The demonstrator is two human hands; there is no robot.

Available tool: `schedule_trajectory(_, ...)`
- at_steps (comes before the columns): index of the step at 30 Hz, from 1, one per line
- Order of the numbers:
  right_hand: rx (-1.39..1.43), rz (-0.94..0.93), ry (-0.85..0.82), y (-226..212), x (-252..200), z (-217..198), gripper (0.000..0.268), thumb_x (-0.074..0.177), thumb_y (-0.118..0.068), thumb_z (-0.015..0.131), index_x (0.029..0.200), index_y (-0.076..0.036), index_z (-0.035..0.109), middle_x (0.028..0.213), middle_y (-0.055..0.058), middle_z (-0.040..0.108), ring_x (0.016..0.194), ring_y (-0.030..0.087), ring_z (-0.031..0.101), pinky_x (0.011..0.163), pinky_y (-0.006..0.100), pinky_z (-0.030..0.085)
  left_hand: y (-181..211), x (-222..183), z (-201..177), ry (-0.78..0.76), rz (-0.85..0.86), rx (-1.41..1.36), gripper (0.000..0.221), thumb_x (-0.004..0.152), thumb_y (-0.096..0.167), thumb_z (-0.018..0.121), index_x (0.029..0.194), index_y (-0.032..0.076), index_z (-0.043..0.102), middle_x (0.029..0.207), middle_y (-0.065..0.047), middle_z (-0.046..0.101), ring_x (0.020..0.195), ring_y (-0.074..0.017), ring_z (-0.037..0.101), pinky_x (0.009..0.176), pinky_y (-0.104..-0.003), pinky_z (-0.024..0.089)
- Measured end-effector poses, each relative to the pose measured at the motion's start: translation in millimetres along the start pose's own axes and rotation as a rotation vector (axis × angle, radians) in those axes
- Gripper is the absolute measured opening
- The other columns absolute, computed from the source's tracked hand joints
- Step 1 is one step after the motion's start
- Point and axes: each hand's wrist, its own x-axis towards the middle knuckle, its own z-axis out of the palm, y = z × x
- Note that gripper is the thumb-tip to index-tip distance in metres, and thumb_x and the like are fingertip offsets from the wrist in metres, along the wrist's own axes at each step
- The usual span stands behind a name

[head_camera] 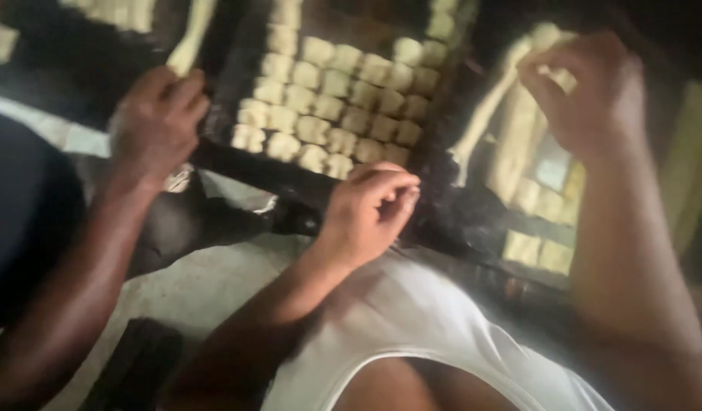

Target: The recorder and another person are manually shaping small pieces of dough and arranging them on metal baking trays.

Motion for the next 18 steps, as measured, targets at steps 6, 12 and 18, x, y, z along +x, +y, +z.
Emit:
schedule_trajectory(6, 0.073, 0.799, -0.634, -16.1, -133.2, -38.3, 0.033, 0.096, -0.044, 0.072, 0.114, -0.016, 0.075, 0.114, 0.009, 0.074, 0.096, 0.027, 0.072, 0.08, 0.043, 0.06, -2.5, 7.9, 42.4, -0.237, -0.064, -0.035, 0.017, 0.093, 0.01, 0.076, 0.109, 0.004, 0.072, 0.103, -0.008, 0.072, 0.077, -0.018, 0.071, 0.067, -0.029, 0.058)
schedule_trajectory(12, 0.206, 0.515, -0.266, -42.9, -219.4, -6.7, 0.024, 0.082, -0.025, 0.08, 0.097, -0.009, 0.072, 0.097, 0.008, 0.076, 0.093, 0.023, 0.073, 0.083, 0.041, 0.057, -0.3, -4.1, 97.1, -0.456, -0.18, -0.105, 0.029, 0.088, 0.011, 0.076, 0.115, 0.002, 0.068, 0.102, -0.01, 0.072, 0.077, -0.0167, 0.071, 0.07, -0.03, 0.059)
schedule_trajectory(18, 1.03, 0.814, -0.158, -72.2, -159.7, -8.1, 0.021, 0.088, -0.014, 0.075, 0.108, -0.008, 0.073, 0.092, 0.008, 0.077, 0.083, 0.018, 0.073, 0.073, 0.032, 0.058, -26.7, -23.2, 123.1, -0.27, -0.424, -0.369, 0.028, 0.094, 0.016, 0.072, 0.115, -0.002, 0.068, 0.102, -0.008, 0.074, 0.09, -0.0113, 0.069, 0.078, -0.03, 0.055)
